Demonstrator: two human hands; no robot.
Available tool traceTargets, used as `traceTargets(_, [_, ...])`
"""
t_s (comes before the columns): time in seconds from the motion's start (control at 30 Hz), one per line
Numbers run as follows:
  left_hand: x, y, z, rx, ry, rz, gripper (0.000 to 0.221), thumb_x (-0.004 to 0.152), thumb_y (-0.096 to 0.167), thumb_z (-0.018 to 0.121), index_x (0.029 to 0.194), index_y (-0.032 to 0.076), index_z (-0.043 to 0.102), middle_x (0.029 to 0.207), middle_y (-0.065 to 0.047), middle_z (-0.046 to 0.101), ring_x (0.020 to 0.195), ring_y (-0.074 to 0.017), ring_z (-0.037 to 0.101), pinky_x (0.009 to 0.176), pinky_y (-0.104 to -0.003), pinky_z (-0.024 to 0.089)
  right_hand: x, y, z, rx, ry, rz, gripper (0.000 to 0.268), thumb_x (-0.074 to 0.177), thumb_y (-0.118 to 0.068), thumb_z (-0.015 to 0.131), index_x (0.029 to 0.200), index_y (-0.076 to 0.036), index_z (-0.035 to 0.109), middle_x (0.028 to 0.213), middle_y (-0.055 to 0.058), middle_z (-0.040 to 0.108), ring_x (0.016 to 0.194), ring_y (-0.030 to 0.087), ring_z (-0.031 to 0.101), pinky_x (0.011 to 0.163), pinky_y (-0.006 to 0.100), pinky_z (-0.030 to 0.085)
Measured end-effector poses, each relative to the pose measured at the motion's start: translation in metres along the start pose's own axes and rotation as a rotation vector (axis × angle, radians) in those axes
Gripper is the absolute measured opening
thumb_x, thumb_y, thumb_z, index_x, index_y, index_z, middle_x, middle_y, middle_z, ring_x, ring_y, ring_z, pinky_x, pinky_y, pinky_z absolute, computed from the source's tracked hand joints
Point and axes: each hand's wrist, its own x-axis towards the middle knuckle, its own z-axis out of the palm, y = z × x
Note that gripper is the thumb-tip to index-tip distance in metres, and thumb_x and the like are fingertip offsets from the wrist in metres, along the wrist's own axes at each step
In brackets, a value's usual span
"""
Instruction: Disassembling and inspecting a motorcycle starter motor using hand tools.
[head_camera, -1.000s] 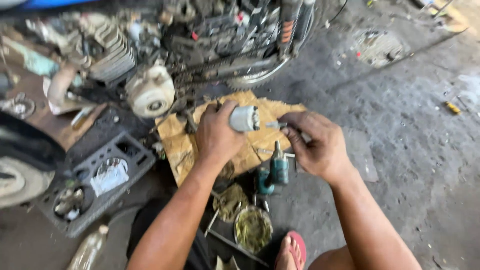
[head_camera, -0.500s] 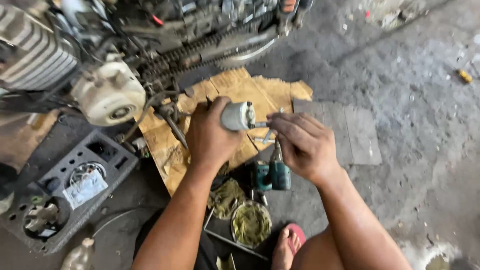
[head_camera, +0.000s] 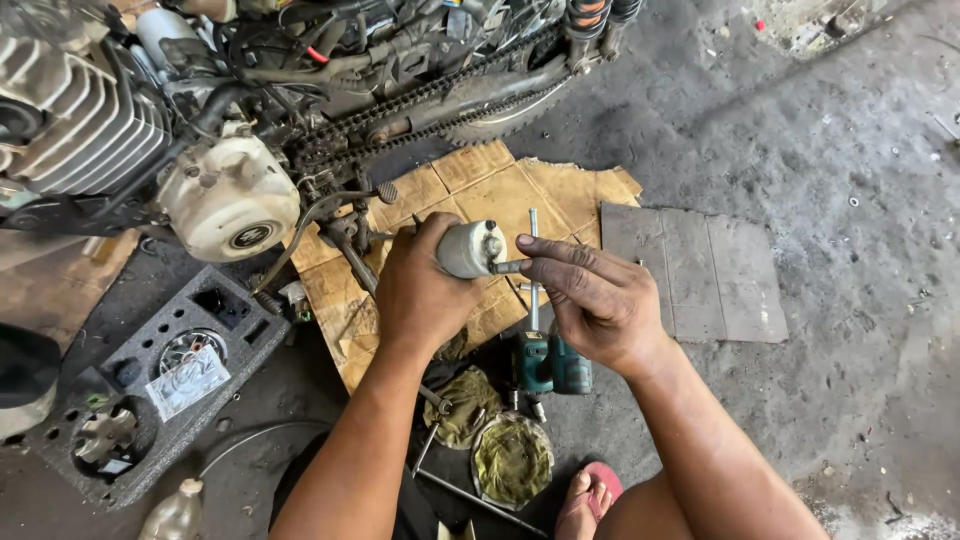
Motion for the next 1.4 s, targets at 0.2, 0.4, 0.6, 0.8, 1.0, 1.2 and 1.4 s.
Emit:
traceTargets(0.2, [-0.01, 0.009, 0.0, 0.011, 0.035, 0.041, 0.046, 0.064, 0.021, 0.078, 0.107, 0.029, 0.064, 0.094, -0.013, 0.066, 0.095, -0.0406, 0.072, 0.07, -0.061, 0.06, 0.01, -0.022, -0.018, -0.099, -0.055, -0.124, 0.015, 0.096, -0.001, 0.066, 0.091, -0.007, 0.079, 0.105, 0.013, 0.08, 0.094, 0.036, 0.077, 0.078, 0.043, 0.062])
traceTargets(0.4, [-0.009, 0.006, 0.015, 0.032, 0.1, 0.086, 0.046, 0.064, 0.019, 0.079, 0.107, 0.029, 0.065, 0.095, -0.014, 0.065, 0.097, -0.0424, 0.07, 0.068, -0.063, 0.059, -0.003, -0.018, -0.029, -0.22, -0.118, 0.027, 0.01, 0.098, -0.013, 0.069, 0.102, -0.009, 0.077, 0.09, 0.011, 0.078, 0.075, 0.034, 0.075, 0.062, 0.044, 0.06])
traceTargets(0.6, [-0.008, 0.012, 0.023, 0.061, 0.141, 0.149, 0.052, 0.061, 0.017, 0.081, 0.109, 0.028, 0.066, 0.098, -0.014, 0.064, 0.098, -0.0417, 0.069, 0.066, -0.063, 0.06, -0.01, -0.017, -0.018, 0.334, -0.003, 0.686, 0.033, 0.101, -0.009, 0.063, 0.132, -0.002, 0.055, 0.053, 0.006, 0.061, 0.043, 0.015, 0.059, 0.044, 0.026, 0.05])
traceTargets(0.8, [0.003, 0.004, 0.03, 0.046, 0.181, 0.155, 0.049, 0.063, 0.017, 0.079, 0.108, 0.029, 0.065, 0.097, -0.012, 0.064, 0.097, -0.0417, 0.07, 0.065, -0.063, 0.06, 0.005, -0.015, -0.037, 0.119, -0.216, 0.397, 0.029, 0.087, 0.004, 0.069, 0.115, 0.0, 0.072, 0.077, 0.02, 0.074, 0.073, 0.041, 0.074, 0.064, 0.047, 0.061])
traceTargets(1.0, [0.006, -0.003, 0.032, 0.062, 0.261, 0.24, 0.052, 0.06, 0.012, 0.079, 0.108, 0.028, 0.065, 0.098, -0.012, 0.062, 0.095, -0.042, 0.069, 0.064, -0.061, 0.06, -0.011, 0.002, -0.03, -0.182, -0.157, 0.191, 0.018, 0.096, -0.014, 0.074, 0.111, -0.009, 0.08, 0.094, 0.014, 0.071, 0.081, 0.035, 0.072, 0.071, 0.041, 0.059])
traceTargets(1.2, [0.003, 0.004, 0.025, 0.059, 0.296, 0.284, 0.05, 0.061, 0.011, 0.079, 0.107, 0.026, 0.066, 0.098, -0.011, 0.061, 0.094, -0.0413, 0.068, 0.066, -0.06, 0.059, -0.016, -0.006, -0.018, 0.406, -0.055, 0.673, 0.021, 0.099, -0.003, 0.065, 0.119, 0.002, 0.065, 0.061, 0.011, 0.066, 0.049, 0.018, 0.069, 0.048, 0.028, 0.057])
traceTargets(1.4, [0.006, -0.011, 0.027, 0.065, 0.251, 0.295, 0.059, 0.056, 0.011, 0.085, 0.111, 0.026, 0.068, 0.1, -0.015, 0.065, 0.095, -0.0415, 0.069, 0.072, -0.06, 0.06, 0.001, -0.014, -0.039, -0.074, -0.216, 0.119, 0.031, 0.089, -0.003, 0.073, 0.119, -0.006, 0.078, 0.115, 0.025, 0.061, 0.096, 0.038, 0.065, 0.072, 0.042, 0.062])
